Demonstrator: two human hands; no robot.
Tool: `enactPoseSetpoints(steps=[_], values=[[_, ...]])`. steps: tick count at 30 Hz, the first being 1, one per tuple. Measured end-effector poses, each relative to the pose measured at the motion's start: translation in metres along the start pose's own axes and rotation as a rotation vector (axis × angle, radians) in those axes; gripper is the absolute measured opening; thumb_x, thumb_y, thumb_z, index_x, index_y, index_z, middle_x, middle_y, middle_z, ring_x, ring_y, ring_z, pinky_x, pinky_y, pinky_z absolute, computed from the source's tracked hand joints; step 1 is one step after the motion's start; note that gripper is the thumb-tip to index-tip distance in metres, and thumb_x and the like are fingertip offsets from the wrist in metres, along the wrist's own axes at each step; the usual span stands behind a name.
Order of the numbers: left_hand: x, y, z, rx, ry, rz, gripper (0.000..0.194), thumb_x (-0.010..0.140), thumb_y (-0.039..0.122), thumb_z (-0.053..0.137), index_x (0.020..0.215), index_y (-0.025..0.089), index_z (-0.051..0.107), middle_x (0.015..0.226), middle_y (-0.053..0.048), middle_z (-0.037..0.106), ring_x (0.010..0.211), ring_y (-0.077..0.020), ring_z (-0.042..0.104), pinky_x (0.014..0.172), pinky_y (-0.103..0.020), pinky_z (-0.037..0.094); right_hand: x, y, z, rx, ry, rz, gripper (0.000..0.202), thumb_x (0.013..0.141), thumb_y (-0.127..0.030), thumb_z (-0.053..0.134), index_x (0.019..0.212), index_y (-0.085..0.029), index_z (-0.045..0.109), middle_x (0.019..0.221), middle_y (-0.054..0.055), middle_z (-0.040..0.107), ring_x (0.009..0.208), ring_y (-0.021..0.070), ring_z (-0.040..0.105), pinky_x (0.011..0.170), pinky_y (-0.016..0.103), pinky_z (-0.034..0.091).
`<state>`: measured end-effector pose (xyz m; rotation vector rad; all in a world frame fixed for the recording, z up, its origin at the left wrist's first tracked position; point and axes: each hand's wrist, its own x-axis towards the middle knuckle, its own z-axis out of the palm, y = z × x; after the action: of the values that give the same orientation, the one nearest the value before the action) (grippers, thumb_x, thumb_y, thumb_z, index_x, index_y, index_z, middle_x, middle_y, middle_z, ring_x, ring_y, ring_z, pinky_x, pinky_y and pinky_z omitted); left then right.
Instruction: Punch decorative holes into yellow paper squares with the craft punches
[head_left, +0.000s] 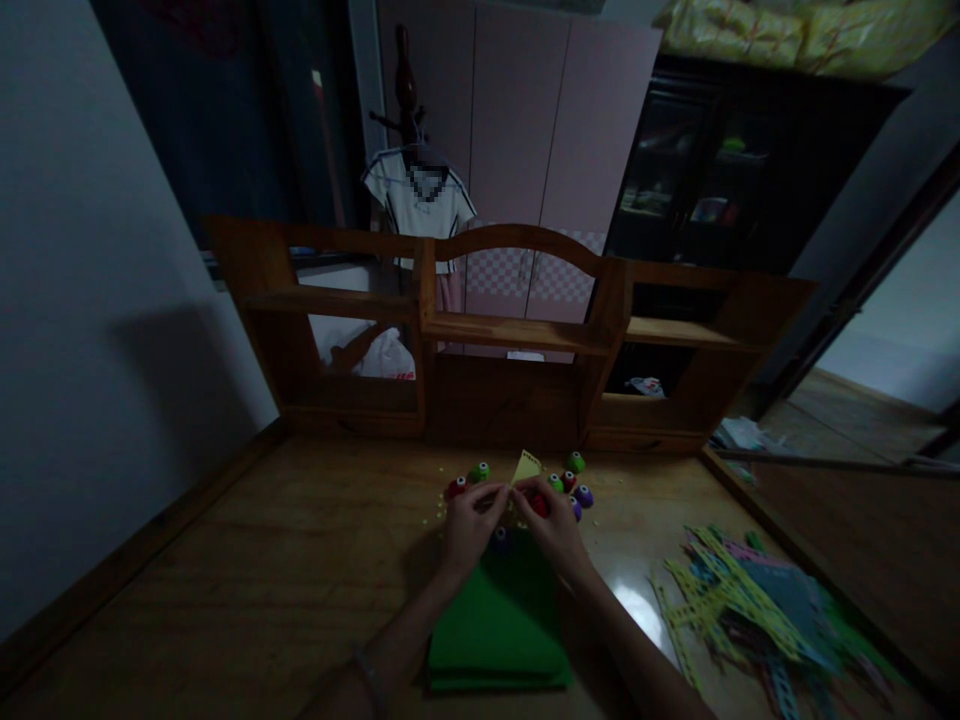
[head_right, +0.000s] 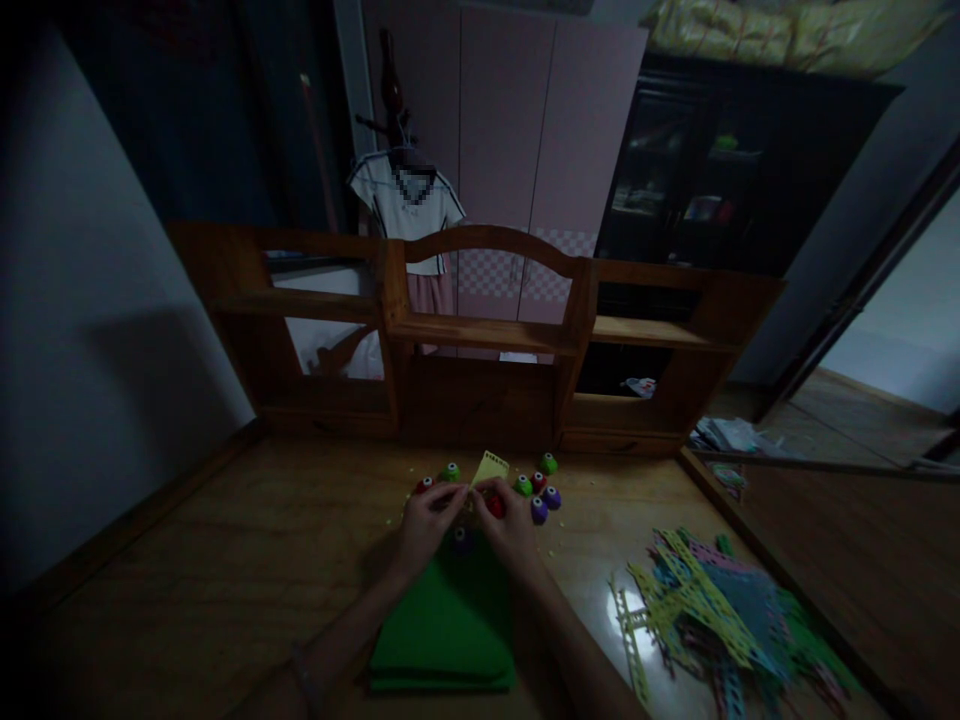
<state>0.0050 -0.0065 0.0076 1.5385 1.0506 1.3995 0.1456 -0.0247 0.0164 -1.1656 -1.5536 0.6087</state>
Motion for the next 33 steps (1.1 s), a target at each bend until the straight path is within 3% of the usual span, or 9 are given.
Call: enactPoseSetpoints(steps=[8,13,20,27,33], values=[[0.002,-0.005,-0.001,0.026,0.009,0.003,0.023,0.076,0.034,0.060,0.085,0.016,0.071,0.088,-0.006,0.070,0.080,-0.0185,0.066,0.074,-0.028,0.053,-0.001,0.002,0.003,0.027,0.011,0.030,0.023,0.084,-0.040,0.055,0.083,-0.018,0.063,0.077,0.004,0.063,0.072,0.0202,0.058,0.066,0.029,0.042],[0.003,-0.006,-0.002,-0.028,-0.027,-0.028,0.023,0.075,0.034,0.062,0.086,0.015,0.071,0.087,-0.007,0.070,0.079,-0.0187,0.066,0.074,-0.028,0.054,-0.001,0.005,0.006,0.065,0.020,0.070,0.025,0.083,-0.042,0.056,0.082,-0.018,0.063,0.076,0.004,0.062,0.073,0.0207,0.057,0.066,0.029,0.042],[0.008,-0.013,-0.004,-0.073,0.016,-0.106,0.028,0.073,0.037,0.065,0.086,0.014,0.071,0.086,-0.008,0.071,0.079,-0.0206,0.067,0.075,-0.030,0.053,-0.001,0.007,0.005,0.099,0.036,0.111,0.024,0.080,-0.040,0.058,0.080,-0.017,0.063,0.076,0.003,0.062,0.073,0.0195,0.056,0.066,0.027,0.041],[0.012,-0.024,-0.006,-0.141,0.062,-0.140,0.031,0.075,0.041,0.062,0.087,0.012,0.068,0.088,-0.009,0.070,0.082,-0.0197,0.065,0.075,-0.027,0.051,0.002,0.023,-0.003,0.172,0.211,0.264,0.033,0.077,-0.047,0.059,0.078,-0.015,0.063,0.071,0.004,0.060,0.066,0.0180,0.054,0.058,0.025,0.040],[0.011,-0.026,-0.007,-0.097,0.036,-0.095,0.028,0.079,0.039,0.059,0.087,0.013,0.065,0.088,-0.008,0.069,0.083,-0.0190,0.065,0.074,-0.027,0.051,0.003,0.028,-0.004,0.222,0.257,0.333,0.033,0.075,-0.049,0.059,0.073,-0.016,0.062,0.064,0.002,0.056,0.057,0.0150,0.049,0.049,0.022,0.034]])
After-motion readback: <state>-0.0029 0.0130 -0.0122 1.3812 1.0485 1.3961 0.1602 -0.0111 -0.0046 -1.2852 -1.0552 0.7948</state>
